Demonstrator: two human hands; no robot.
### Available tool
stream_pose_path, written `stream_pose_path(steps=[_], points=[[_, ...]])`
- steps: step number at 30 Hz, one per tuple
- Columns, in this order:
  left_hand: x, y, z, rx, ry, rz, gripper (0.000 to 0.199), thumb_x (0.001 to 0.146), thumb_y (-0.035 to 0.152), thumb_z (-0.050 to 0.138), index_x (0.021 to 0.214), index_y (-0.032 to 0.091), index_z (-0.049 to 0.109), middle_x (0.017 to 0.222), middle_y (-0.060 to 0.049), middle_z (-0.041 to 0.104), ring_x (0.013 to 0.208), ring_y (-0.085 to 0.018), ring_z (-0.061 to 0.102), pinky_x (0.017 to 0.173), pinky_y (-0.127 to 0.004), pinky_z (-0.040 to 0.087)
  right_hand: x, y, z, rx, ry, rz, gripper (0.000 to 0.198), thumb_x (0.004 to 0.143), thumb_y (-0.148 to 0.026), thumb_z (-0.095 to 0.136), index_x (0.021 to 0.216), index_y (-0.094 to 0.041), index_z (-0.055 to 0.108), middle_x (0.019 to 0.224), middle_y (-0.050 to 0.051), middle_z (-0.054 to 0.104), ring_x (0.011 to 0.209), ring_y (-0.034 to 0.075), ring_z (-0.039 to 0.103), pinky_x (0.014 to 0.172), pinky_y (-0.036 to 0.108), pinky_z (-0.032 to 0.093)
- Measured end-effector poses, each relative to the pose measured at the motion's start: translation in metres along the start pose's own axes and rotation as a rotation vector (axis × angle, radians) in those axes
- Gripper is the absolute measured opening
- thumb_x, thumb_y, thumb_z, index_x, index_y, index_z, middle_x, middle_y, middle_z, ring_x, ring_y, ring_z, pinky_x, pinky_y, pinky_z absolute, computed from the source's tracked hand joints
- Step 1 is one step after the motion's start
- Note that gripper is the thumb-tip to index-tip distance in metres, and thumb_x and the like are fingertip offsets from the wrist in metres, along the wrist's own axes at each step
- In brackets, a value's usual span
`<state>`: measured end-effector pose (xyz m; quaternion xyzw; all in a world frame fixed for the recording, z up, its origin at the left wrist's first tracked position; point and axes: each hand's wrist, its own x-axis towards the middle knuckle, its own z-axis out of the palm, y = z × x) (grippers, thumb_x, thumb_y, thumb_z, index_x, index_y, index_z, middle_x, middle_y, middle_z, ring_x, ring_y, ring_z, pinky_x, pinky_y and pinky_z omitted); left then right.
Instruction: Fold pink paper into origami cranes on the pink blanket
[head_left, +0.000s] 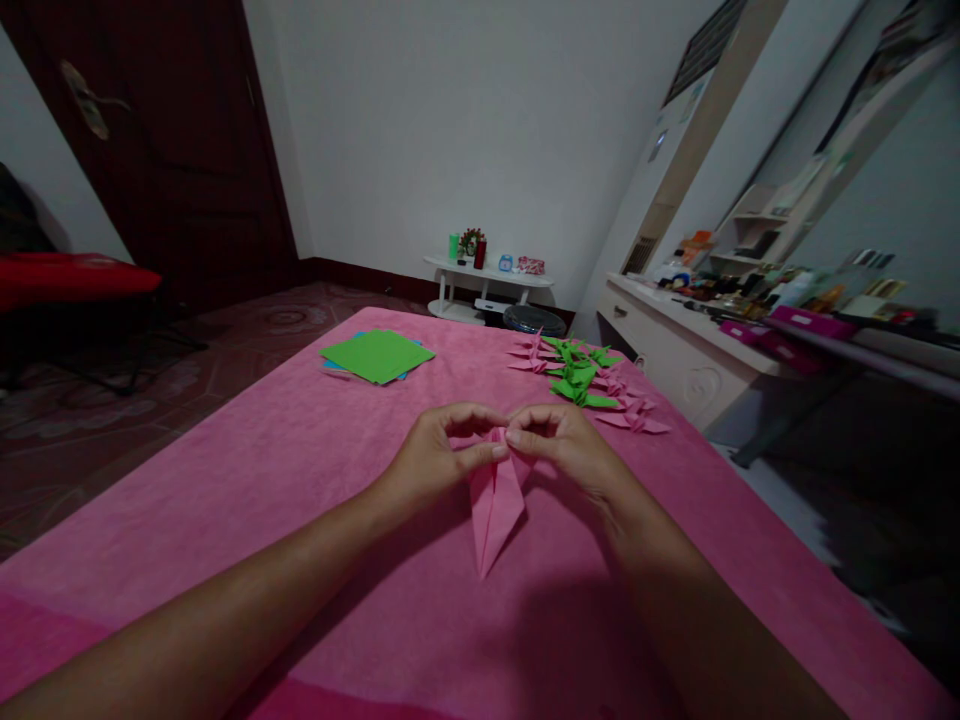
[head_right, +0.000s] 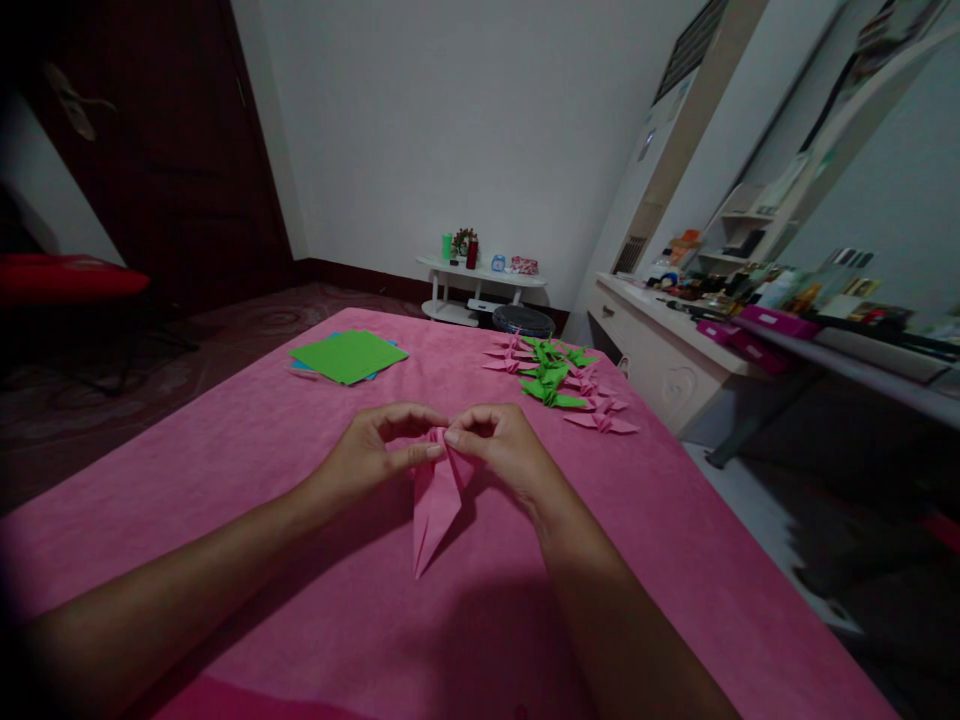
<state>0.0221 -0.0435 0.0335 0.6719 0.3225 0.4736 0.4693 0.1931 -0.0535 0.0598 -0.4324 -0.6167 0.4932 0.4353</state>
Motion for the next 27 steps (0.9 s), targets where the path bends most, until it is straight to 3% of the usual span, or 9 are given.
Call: stream_pose_path(steps=[5, 8, 11, 16, 19, 23, 27], points=[[0.001, -0.003, 0.000, -0.223, -0.061, -0.090, 0.033, 0.070, 0.029, 0.070, 0.099, 0.016, 0.064, 0.093, -0.008, 0.067, 0.081, -0.016, 0.061, 0.075, -0.030, 0.048, 0.003, 0.007, -0.004, 0.078, 0.013, -0.033, 0.022, 0.062, -0.034, 0.074, 0.063, -0.014, 0.064, 0.069, 0.000, 0.057, 0.061, 0.011, 0.046, 0.060, 0.026, 0.035], [0.000, -0.004, 0.003, -0.337, -0.051, -0.137, 0.035, 0.067, 0.027, 0.072, 0.099, 0.015, 0.064, 0.097, -0.008, 0.066, 0.084, -0.017, 0.062, 0.077, -0.030, 0.048, 0.005, 0.010, -0.005, 0.109, 0.013, -0.050, 0.020, 0.063, -0.033, 0.074, 0.063, -0.015, 0.064, 0.083, 0.003, 0.061, 0.070, 0.013, 0.051, 0.065, 0.027, 0.038], [-0.002, -0.005, 0.006, -0.391, -0.012, -0.177, 0.033, 0.064, 0.026, 0.074, 0.094, 0.015, 0.065, 0.094, -0.007, 0.068, 0.080, -0.016, 0.063, 0.075, -0.028, 0.048, 0.005, 0.012, -0.003, 0.116, 0.014, -0.045, 0.022, 0.063, -0.035, 0.074, 0.065, -0.016, 0.065, 0.084, 0.004, 0.062, 0.072, 0.014, 0.053, 0.066, 0.027, 0.040], [-0.003, -0.004, 0.010, -0.357, 0.089, -0.229, 0.029, 0.059, 0.028, 0.077, 0.081, 0.012, 0.067, 0.075, -0.005, 0.068, 0.061, -0.012, 0.060, 0.060, -0.023, 0.046, 0.006, 0.016, 0.003, 0.109, 0.015, -0.030, 0.027, 0.060, -0.039, 0.075, 0.065, -0.015, 0.065, 0.077, 0.004, 0.062, 0.068, 0.014, 0.053, 0.061, 0.026, 0.039], [-0.003, -0.006, 0.010, -0.325, 0.140, -0.215, 0.028, 0.058, 0.030, 0.077, 0.077, 0.012, 0.068, 0.069, -0.004, 0.067, 0.057, -0.011, 0.058, 0.056, -0.022, 0.044, 0.007, 0.018, 0.005, 0.092, 0.081, -0.034, 0.026, 0.059, -0.038, 0.076, 0.069, -0.016, 0.065, 0.074, 0.003, 0.061, 0.065, 0.014, 0.051, 0.059, 0.026, 0.039], [-0.002, -0.013, 0.007, -0.239, 0.243, -0.151, 0.019, 0.067, 0.030, 0.070, 0.077, 0.013, 0.068, 0.073, -0.004, 0.067, 0.060, -0.012, 0.058, 0.057, -0.022, 0.044, 0.009, 0.017, 0.006, 0.013, 0.242, -0.098, 0.023, 0.061, -0.035, 0.075, 0.067, -0.017, 0.062, 0.066, 0.000, 0.056, 0.060, 0.012, 0.048, 0.056, 0.025, 0.037], [-0.001, -0.014, 0.004, -0.116, 0.360, -0.038, 0.013, 0.069, 0.023, 0.067, 0.079, 0.015, 0.067, 0.079, -0.004, 0.067, 0.070, -0.014, 0.060, 0.065, -0.024, 0.046, 0.006, 0.011, 0.010, -0.151, 0.180, -0.117, 0.024, 0.067, -0.037, 0.069, 0.063, -0.016, 0.060, 0.059, -0.001, 0.053, 0.055, 0.012, 0.046, 0.052, 0.025, 0.035]])
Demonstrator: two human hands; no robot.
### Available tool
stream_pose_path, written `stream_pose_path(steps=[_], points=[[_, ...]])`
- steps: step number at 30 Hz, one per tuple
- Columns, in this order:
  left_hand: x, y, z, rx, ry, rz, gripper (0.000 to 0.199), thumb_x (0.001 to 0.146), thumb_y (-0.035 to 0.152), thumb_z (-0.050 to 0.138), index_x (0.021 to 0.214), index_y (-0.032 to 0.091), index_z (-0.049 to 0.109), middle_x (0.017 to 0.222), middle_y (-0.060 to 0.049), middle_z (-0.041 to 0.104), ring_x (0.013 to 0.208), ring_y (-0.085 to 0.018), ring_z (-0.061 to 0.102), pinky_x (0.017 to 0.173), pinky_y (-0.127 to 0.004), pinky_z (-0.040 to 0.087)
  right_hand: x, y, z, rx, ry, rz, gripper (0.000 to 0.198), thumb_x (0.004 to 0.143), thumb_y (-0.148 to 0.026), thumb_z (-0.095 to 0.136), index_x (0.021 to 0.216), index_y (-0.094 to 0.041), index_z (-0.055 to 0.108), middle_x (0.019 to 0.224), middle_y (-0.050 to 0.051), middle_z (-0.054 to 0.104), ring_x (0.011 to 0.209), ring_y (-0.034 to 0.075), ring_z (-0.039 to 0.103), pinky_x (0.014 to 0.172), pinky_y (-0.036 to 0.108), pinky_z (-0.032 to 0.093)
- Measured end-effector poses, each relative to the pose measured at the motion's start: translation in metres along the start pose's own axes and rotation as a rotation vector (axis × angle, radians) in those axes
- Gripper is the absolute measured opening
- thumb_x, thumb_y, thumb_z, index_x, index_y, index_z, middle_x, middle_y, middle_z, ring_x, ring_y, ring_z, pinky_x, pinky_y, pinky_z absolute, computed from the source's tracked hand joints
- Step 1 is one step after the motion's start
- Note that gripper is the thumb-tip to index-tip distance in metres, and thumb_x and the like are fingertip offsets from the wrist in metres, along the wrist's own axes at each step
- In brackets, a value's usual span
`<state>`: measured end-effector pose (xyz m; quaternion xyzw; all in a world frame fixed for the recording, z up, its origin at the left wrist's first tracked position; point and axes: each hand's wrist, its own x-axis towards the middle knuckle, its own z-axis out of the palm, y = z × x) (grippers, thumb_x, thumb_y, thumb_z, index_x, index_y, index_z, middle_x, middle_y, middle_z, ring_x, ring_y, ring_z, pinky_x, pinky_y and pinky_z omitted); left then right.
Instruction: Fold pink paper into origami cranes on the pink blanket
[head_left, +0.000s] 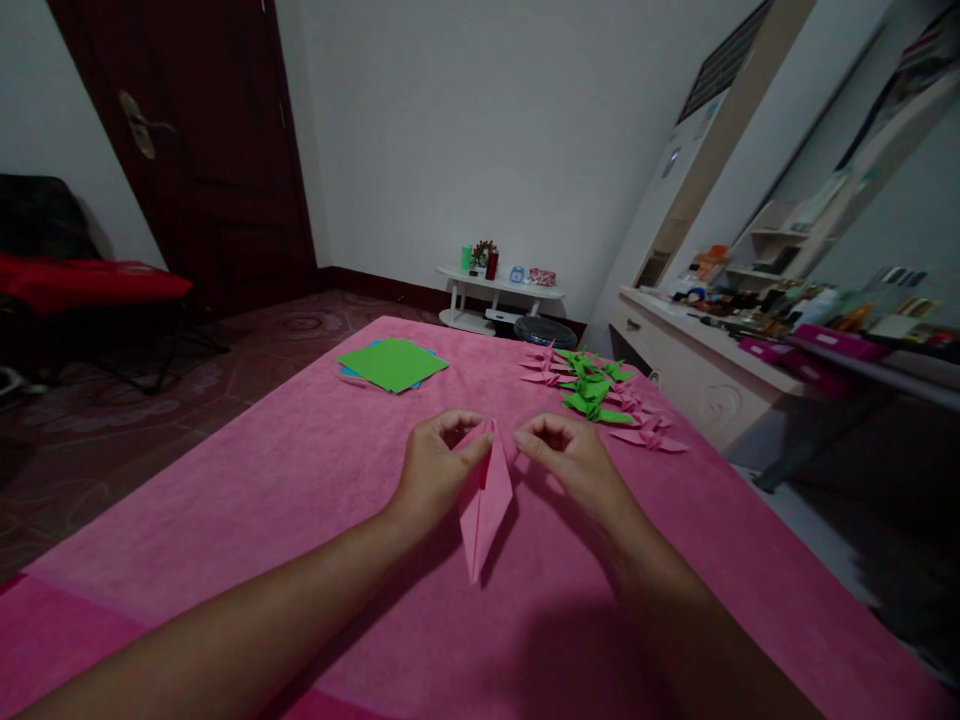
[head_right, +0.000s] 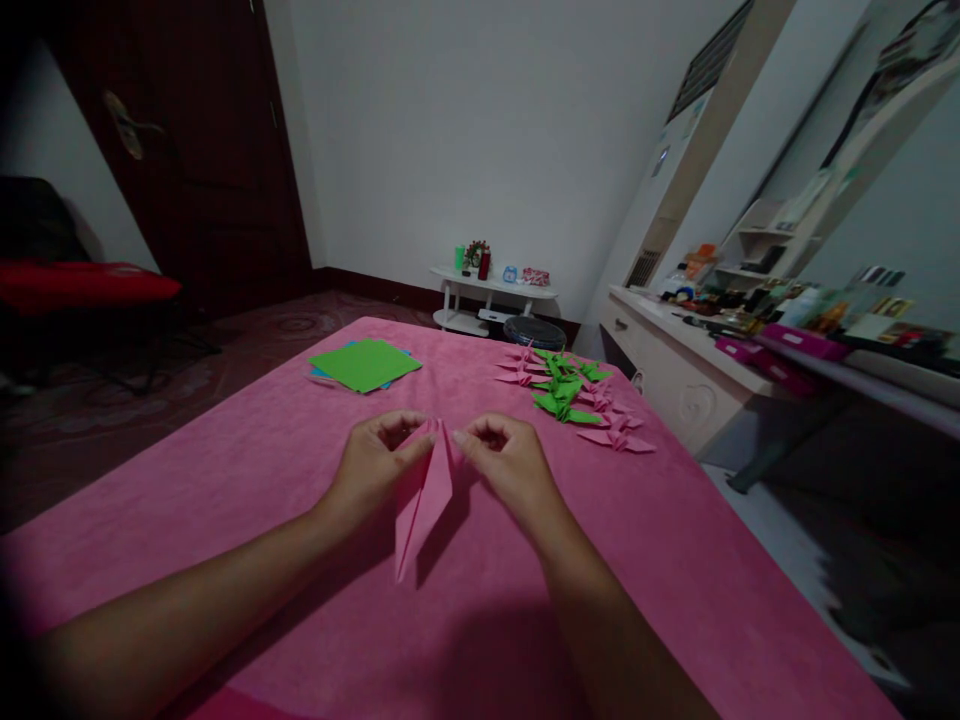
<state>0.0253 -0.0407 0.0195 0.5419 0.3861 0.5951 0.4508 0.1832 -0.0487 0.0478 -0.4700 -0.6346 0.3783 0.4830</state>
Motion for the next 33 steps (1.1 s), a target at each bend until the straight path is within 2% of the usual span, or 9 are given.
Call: stream_pose_path(steps=[5, 9, 12, 16, 18, 22, 28, 33], points=[[-0.003, 0.008, 0.002, 0.035, -0.010, 0.062, 0.006, 0.069, 0.021, 0.065, 0.071, 0.015, 0.063, 0.071, -0.002, 0.065, 0.067, -0.013, 0.059, 0.065, -0.024, 0.046, -0.006, -0.003, 0.010, -0.113, -0.020, -0.020, 0.018, 0.070, -0.033, 0.067, 0.069, -0.015, 0.063, 0.063, 0.001, 0.057, 0.056, 0.013, 0.048, 0.052, 0.026, 0.036], [-0.004, 0.006, 0.002, 0.048, -0.032, 0.071, 0.005, 0.070, 0.020, 0.063, 0.071, 0.015, 0.062, 0.071, -0.002, 0.064, 0.067, -0.013, 0.058, 0.065, -0.024, 0.046, -0.007, -0.002, 0.013, -0.099, -0.029, -0.058, 0.015, 0.071, -0.029, 0.066, 0.069, -0.015, 0.064, 0.067, 0.002, 0.060, 0.061, 0.014, 0.051, 0.057, 0.026, 0.039], [-0.003, 0.003, 0.002, 0.048, -0.041, 0.053, 0.008, 0.071, 0.022, 0.065, 0.075, 0.015, 0.063, 0.077, -0.004, 0.066, 0.070, -0.014, 0.060, 0.067, -0.025, 0.047, -0.006, -0.002, 0.012, -0.057, -0.034, -0.078, 0.014, 0.071, -0.028, 0.067, 0.067, -0.015, 0.063, 0.066, 0.001, 0.059, 0.062, 0.014, 0.051, 0.060, 0.026, 0.039], [0.000, 0.004, 0.002, -0.071, -0.113, 0.032, 0.011, 0.071, 0.024, 0.066, 0.073, 0.015, 0.061, 0.094, -0.009, 0.067, 0.084, -0.018, 0.062, 0.073, -0.027, 0.047, -0.005, -0.004, 0.009, -0.005, -0.049, -0.056, 0.014, 0.069, -0.027, 0.067, 0.065, -0.014, 0.063, 0.063, 0.000, 0.058, 0.060, 0.012, 0.049, 0.059, 0.026, 0.038], [0.001, 0.005, 0.001, -0.120, -0.155, 0.020, 0.012, 0.072, 0.024, 0.066, 0.070, 0.015, 0.058, 0.092, -0.008, 0.067, 0.086, -0.018, 0.062, 0.075, -0.028, 0.046, -0.005, -0.005, 0.008, 0.017, -0.065, -0.031, 0.014, 0.068, -0.027, 0.068, 0.063, -0.014, 0.062, 0.061, -0.001, 0.056, 0.058, 0.011, 0.047, 0.058, 0.026, 0.036], [0.004, 0.007, -0.001, -0.125, -0.190, 0.001, 0.013, 0.071, 0.023, 0.065, 0.071, 0.016, 0.054, 0.074, -0.003, 0.064, 0.073, -0.015, 0.061, 0.069, -0.026, 0.046, -0.004, -0.006, 0.008, 0.055, -0.080, 0.014, 0.015, 0.066, -0.026, 0.068, 0.062, -0.014, 0.061, 0.061, -0.001, 0.055, 0.058, 0.011, 0.046, 0.057, 0.025, 0.035], [0.009, 0.011, -0.005, -0.004, -0.154, -0.001, 0.017, 0.068, 0.021, 0.067, 0.082, 0.014, 0.062, 0.073, -0.001, 0.062, 0.063, -0.010, 0.055, 0.060, -0.021, 0.042, -0.004, -0.004, 0.008, 0.063, -0.070, 0.036, 0.015, 0.066, -0.026, 0.069, 0.063, -0.014, 0.061, 0.059, -0.002, 0.054, 0.056, 0.010, 0.045, 0.055, 0.024, 0.034], [0.011, 0.012, -0.006, -0.010, -0.204, -0.076, 0.014, 0.066, 0.024, 0.067, 0.075, 0.012, 0.067, 0.068, -0.002, 0.063, 0.059, -0.010, 0.054, 0.058, -0.022, 0.041, -0.004, -0.004, 0.007, 0.035, -0.047, 0.019, 0.012, 0.067, -0.026, 0.067, 0.064, -0.015, 0.063, 0.060, -0.002, 0.055, 0.056, 0.010, 0.046, 0.055, 0.023, 0.035]])
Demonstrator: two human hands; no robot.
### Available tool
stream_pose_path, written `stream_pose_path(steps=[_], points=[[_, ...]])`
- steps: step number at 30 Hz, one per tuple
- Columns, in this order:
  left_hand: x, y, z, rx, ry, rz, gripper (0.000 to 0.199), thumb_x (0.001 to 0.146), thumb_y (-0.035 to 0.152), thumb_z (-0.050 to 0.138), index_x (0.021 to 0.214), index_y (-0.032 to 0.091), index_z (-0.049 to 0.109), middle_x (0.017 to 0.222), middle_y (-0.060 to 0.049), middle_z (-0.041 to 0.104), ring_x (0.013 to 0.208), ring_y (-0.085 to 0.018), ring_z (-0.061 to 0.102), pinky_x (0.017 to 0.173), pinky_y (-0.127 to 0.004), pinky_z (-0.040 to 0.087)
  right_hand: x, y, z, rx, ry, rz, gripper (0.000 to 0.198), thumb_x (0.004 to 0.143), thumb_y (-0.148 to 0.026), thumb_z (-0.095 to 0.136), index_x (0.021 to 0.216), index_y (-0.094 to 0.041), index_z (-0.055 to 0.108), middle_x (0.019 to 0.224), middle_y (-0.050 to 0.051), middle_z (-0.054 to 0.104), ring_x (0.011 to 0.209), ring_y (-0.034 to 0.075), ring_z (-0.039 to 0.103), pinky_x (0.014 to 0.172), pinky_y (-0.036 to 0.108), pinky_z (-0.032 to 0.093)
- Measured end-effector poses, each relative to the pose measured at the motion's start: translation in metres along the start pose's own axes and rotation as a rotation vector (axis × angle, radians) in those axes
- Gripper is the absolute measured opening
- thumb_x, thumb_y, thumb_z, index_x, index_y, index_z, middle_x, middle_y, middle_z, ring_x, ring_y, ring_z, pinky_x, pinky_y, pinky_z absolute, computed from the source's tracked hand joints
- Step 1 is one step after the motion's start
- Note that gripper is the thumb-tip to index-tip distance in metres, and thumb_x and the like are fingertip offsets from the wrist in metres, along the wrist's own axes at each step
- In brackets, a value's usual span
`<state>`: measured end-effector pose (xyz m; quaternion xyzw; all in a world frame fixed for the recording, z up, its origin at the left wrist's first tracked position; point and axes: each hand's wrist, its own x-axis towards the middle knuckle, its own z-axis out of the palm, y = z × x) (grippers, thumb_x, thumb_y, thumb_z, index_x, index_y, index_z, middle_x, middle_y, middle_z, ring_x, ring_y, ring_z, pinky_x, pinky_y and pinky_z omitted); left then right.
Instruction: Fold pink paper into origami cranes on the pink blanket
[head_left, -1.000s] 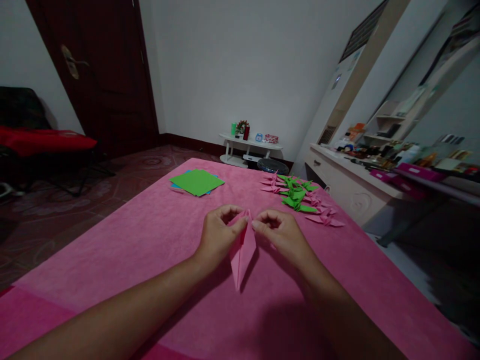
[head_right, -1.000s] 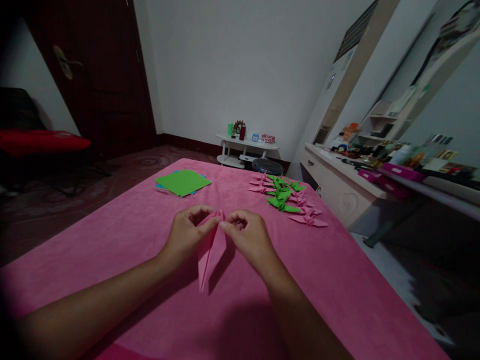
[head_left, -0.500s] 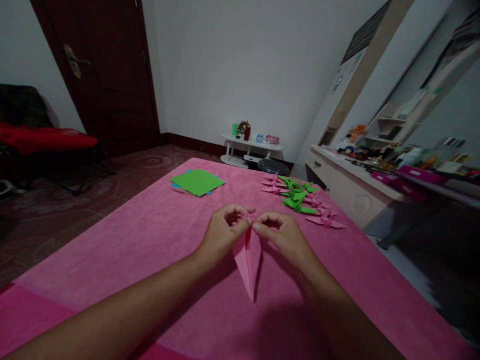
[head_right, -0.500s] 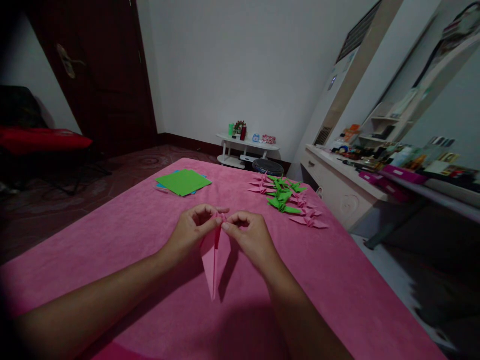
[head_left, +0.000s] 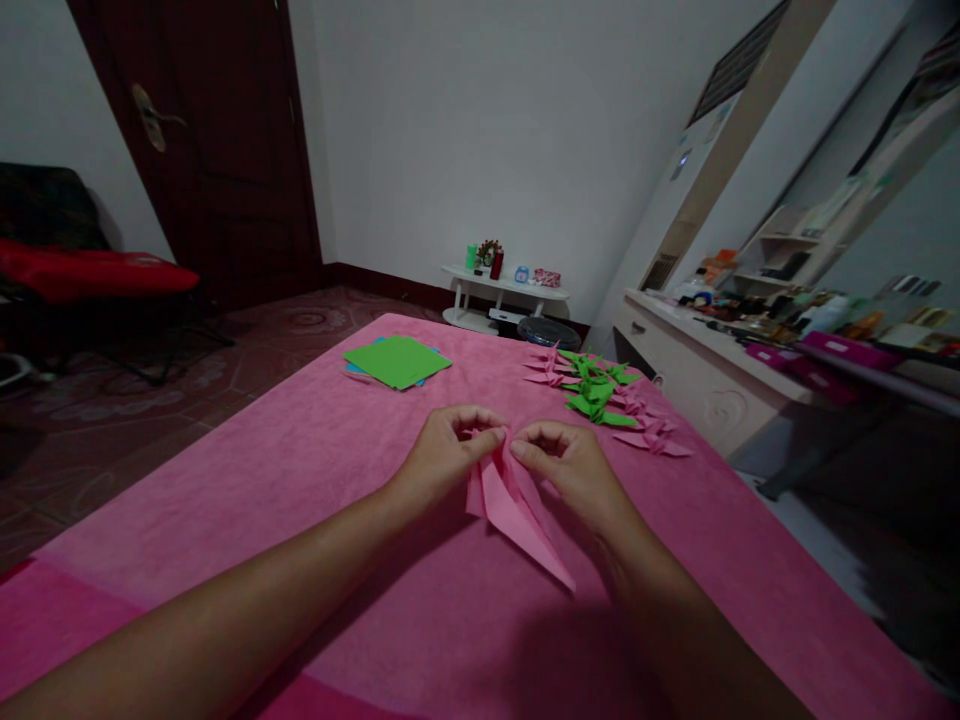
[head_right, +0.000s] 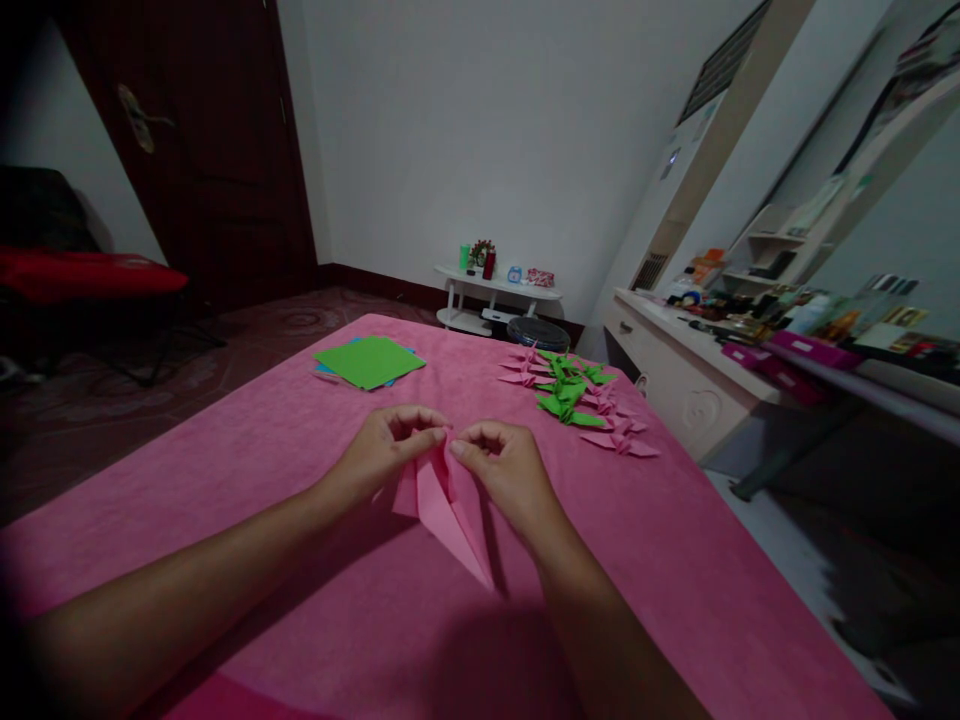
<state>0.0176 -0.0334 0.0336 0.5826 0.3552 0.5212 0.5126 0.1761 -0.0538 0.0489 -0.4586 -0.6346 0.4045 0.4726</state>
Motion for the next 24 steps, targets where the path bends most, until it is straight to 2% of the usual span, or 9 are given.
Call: stream_pose_path(steps=[5, 9, 15, 24], points=[[0.002, -0.002, -0.003, -0.084, -0.031, -0.075, 0.018, 0.065, 0.027, 0.069, 0.073, 0.012, 0.067, 0.069, -0.003, 0.064, 0.060, -0.011, 0.055, 0.059, -0.023, 0.043, 0.000, 0.000, 0.000, -0.013, 0.012, -0.018, 0.016, 0.069, -0.030, 0.066, 0.065, -0.015, 0.065, 0.060, -0.002, 0.056, 0.057, 0.011, 0.047, 0.055, 0.023, 0.036], [0.001, 0.002, -0.003, -0.088, -0.034, -0.116, 0.017, 0.064, 0.026, 0.070, 0.071, 0.011, 0.067, 0.066, -0.002, 0.062, 0.057, -0.010, 0.053, 0.057, -0.022, 0.041, 0.000, 0.005, 0.001, 0.062, 0.016, 0.028, 0.021, 0.069, -0.036, 0.068, 0.066, -0.015, 0.066, 0.061, -0.001, 0.056, 0.055, 0.010, 0.045, 0.052, 0.023, 0.034], [0.000, 0.003, -0.002, -0.037, -0.060, -0.088, 0.014, 0.065, 0.026, 0.068, 0.068, 0.012, 0.066, 0.063, -0.001, 0.061, 0.056, -0.010, 0.052, 0.057, -0.022, 0.041, -0.001, 0.011, 0.001, 0.244, -0.021, 0.158, 0.023, 0.064, -0.038, 0.073, 0.071, -0.016, 0.068, 0.065, 0.000, 0.059, 0.054, 0.010, 0.048, 0.052, 0.023, 0.035], [0.000, 0.006, -0.002, 0.059, -0.052, -0.055, 0.015, 0.065, 0.027, 0.066, 0.065, 0.012, 0.065, 0.059, -0.001, 0.060, 0.054, -0.010, 0.050, 0.055, -0.022, 0.039, -0.003, 0.005, 0.003, 0.288, 0.016, 0.248, 0.025, 0.056, -0.035, 0.078, 0.067, -0.015, 0.069, 0.061, -0.001, 0.059, 0.050, 0.008, 0.045, 0.048, 0.022, 0.032]])
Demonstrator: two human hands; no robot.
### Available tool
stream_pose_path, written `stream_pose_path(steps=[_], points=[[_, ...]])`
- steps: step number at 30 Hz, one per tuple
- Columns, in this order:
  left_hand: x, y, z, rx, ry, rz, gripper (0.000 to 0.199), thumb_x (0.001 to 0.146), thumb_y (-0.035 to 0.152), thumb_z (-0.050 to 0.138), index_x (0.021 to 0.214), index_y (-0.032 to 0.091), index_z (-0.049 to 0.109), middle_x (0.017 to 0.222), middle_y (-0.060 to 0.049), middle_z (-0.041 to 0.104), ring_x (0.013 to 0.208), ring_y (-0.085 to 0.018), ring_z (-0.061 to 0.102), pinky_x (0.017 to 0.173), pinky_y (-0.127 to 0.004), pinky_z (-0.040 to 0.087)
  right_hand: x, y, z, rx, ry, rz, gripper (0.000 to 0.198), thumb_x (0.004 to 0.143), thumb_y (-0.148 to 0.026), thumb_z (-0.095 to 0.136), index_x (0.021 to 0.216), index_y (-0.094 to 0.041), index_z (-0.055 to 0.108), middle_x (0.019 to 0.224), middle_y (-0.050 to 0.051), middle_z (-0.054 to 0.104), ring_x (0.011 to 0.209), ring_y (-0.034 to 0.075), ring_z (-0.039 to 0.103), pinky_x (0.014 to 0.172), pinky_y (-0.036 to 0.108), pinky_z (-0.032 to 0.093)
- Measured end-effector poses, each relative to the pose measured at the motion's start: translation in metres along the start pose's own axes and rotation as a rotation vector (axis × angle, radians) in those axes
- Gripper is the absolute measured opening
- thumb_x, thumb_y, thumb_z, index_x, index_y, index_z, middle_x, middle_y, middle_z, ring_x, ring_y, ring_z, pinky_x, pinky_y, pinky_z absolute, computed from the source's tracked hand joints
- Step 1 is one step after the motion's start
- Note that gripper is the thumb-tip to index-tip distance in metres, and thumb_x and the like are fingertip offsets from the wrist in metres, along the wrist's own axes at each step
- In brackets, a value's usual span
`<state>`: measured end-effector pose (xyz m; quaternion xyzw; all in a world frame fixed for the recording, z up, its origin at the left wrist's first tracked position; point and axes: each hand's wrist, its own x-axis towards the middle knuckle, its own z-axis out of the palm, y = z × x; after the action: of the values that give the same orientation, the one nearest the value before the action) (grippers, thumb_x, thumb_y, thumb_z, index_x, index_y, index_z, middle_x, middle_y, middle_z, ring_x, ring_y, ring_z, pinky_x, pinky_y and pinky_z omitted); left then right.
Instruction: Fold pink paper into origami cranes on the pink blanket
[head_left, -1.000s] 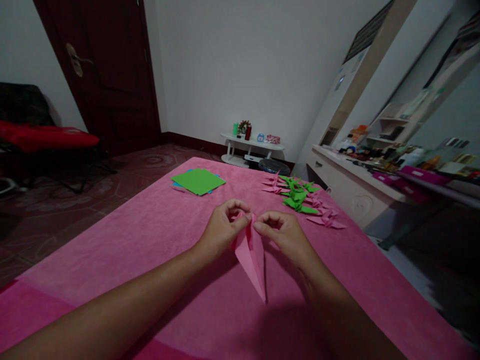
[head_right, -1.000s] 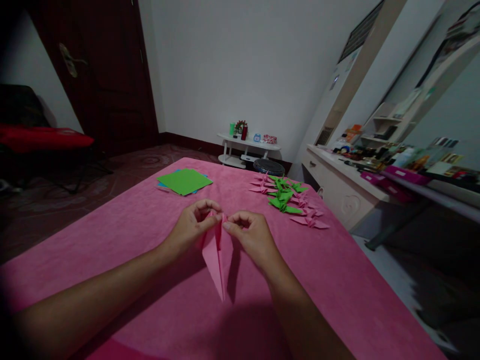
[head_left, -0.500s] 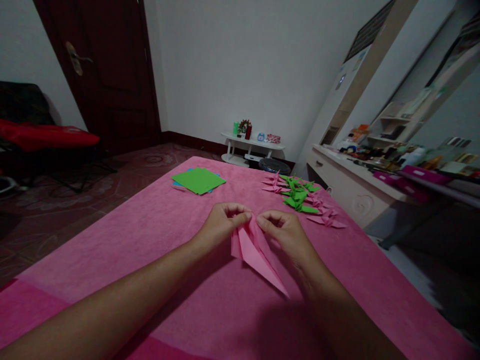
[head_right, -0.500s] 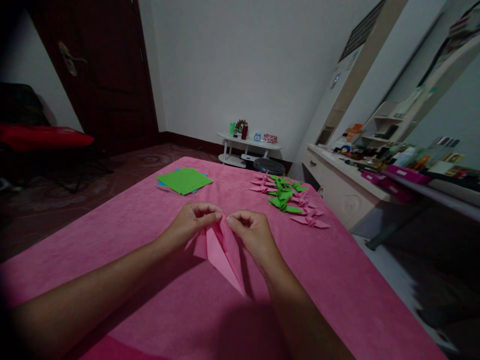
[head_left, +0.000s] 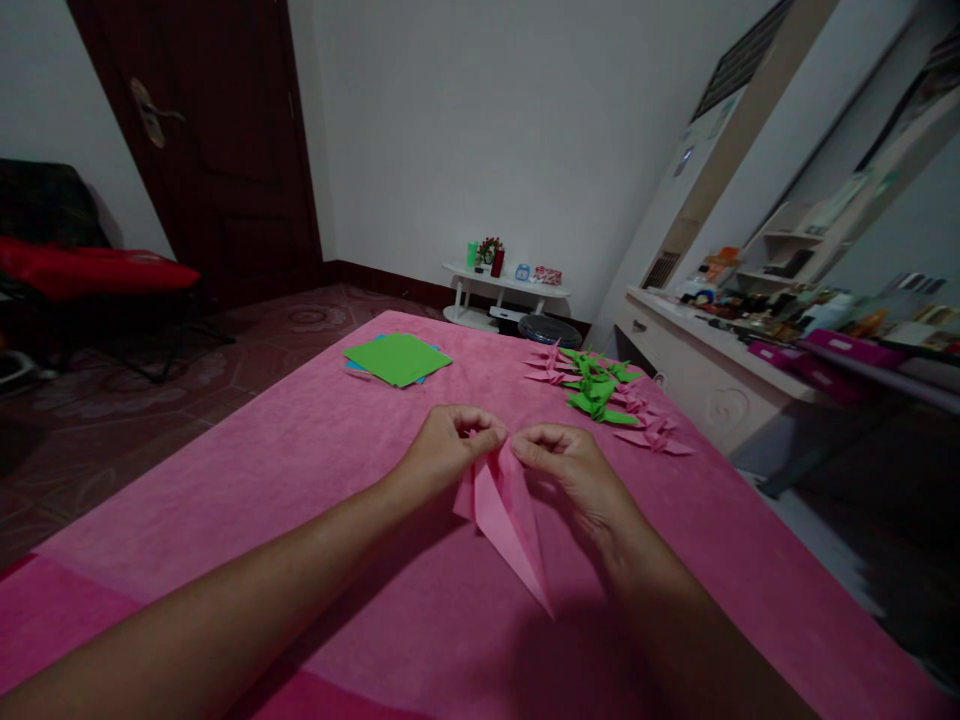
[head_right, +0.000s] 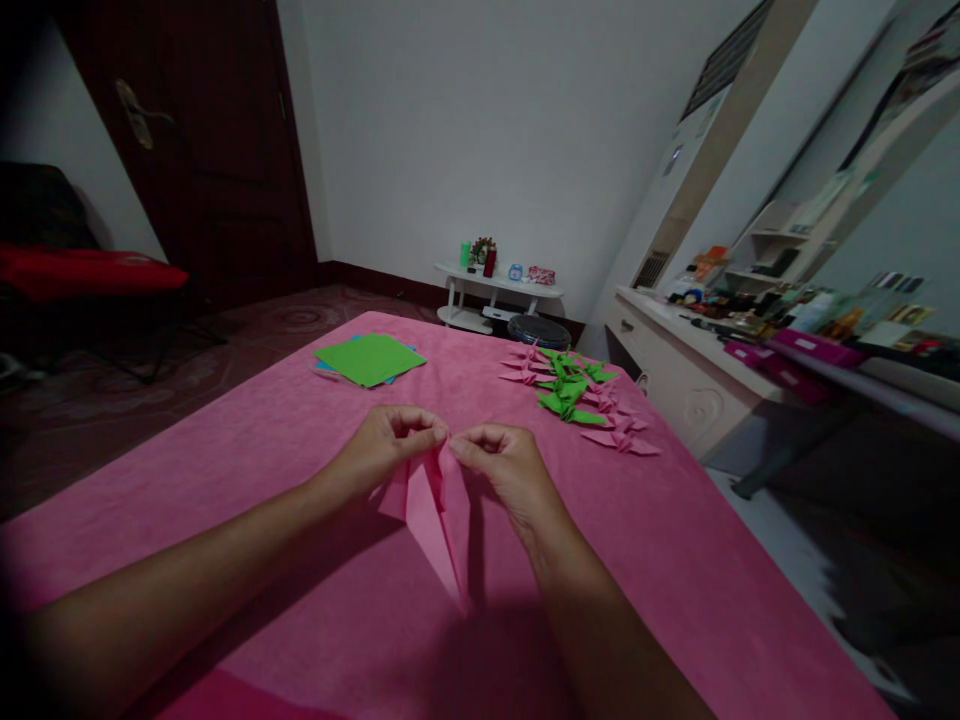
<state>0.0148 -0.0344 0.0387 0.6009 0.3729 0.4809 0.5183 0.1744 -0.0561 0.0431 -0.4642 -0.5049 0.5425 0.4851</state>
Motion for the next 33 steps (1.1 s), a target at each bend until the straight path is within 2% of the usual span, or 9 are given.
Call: stream_pose_path(steps=[11, 18, 24, 30, 33], points=[[0.0000, -0.0053, 0.0011, -0.046, -0.005, -0.010, 0.015, 0.068, 0.027, 0.064, 0.063, 0.013, 0.064, 0.058, 0.000, 0.058, 0.053, -0.009, 0.049, 0.054, -0.021, 0.037, -0.0015, -0.0011, 0.0022, -0.039, 0.026, -0.022, 0.023, 0.057, -0.033, 0.077, 0.067, -0.014, 0.069, 0.061, 0.000, 0.059, 0.048, 0.007, 0.043, 0.045, 0.020, 0.031], [-0.0024, -0.0008, 0.0028, -0.041, 0.008, -0.034, 0.017, 0.066, 0.026, 0.063, 0.058, 0.012, 0.062, 0.054, 0.001, 0.054, 0.050, -0.008, 0.045, 0.050, -0.020, 0.034, -0.0016, -0.0051, 0.0054, -0.163, 0.052, -0.130, 0.022, 0.057, -0.033, 0.076, 0.062, -0.014, 0.068, 0.060, 0.001, 0.061, 0.054, 0.010, 0.049, 0.051, 0.023, 0.036], [-0.0033, -0.0027, 0.0036, -0.055, 0.001, -0.054, 0.018, 0.068, 0.028, 0.062, 0.058, 0.012, 0.062, 0.055, 0.000, 0.054, 0.049, -0.008, 0.044, 0.046, -0.020, 0.034, -0.0034, -0.0064, 0.0076, -0.229, 0.073, -0.176, 0.018, 0.063, -0.031, 0.070, 0.060, -0.013, 0.066, 0.057, 0.000, 0.058, 0.052, 0.009, 0.045, 0.050, 0.023, 0.034], [-0.0039, -0.0002, 0.0034, -0.022, 0.002, -0.050, 0.020, 0.068, 0.026, 0.060, 0.053, 0.013, 0.060, 0.050, 0.001, 0.051, 0.047, -0.008, 0.043, 0.044, -0.019, 0.031, -0.0033, -0.0060, 0.0089, -0.250, 0.086, -0.176, 0.016, 0.063, -0.027, 0.066, 0.055, -0.014, 0.063, 0.053, -0.001, 0.054, 0.050, 0.009, 0.042, 0.048, 0.023, 0.031], [-0.0037, 0.0006, 0.0022, 0.003, -0.008, -0.032, 0.021, 0.068, 0.027, 0.060, 0.052, 0.013, 0.060, 0.049, 0.001, 0.052, 0.047, -0.009, 0.045, 0.047, -0.020, 0.035, -0.0032, -0.0051, 0.0085, -0.214, 0.077, -0.157, 0.014, 0.062, -0.025, 0.064, 0.053, -0.014, 0.063, 0.052, -0.001, 0.053, 0.049, 0.009, 0.041, 0.047, 0.023, 0.030]])
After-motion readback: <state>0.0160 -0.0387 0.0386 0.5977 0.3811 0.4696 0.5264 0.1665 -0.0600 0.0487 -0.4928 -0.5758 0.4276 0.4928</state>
